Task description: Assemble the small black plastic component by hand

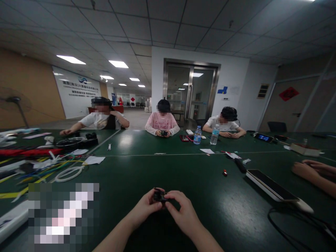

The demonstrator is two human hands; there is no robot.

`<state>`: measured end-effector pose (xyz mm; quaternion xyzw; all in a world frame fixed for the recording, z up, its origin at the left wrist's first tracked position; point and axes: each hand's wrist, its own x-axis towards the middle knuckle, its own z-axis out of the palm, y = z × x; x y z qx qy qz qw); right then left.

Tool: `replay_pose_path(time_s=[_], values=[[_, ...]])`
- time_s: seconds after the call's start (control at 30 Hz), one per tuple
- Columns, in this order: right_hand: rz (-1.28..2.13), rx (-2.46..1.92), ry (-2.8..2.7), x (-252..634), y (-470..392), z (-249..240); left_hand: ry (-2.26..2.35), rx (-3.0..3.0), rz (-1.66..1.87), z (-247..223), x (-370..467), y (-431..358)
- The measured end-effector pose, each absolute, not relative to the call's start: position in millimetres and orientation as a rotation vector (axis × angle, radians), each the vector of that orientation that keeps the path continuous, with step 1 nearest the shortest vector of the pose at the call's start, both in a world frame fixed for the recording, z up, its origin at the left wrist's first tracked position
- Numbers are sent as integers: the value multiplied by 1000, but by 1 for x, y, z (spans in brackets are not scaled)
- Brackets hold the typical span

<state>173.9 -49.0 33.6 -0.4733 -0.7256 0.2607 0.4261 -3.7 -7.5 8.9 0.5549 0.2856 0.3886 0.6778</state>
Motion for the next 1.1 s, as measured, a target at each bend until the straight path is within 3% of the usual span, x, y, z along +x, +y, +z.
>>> replay_pose_path(time_s=[1.1], values=[[968, -1309, -1669, 172, -27, 18, 773, 1248, 888, 9, -3, -7]])
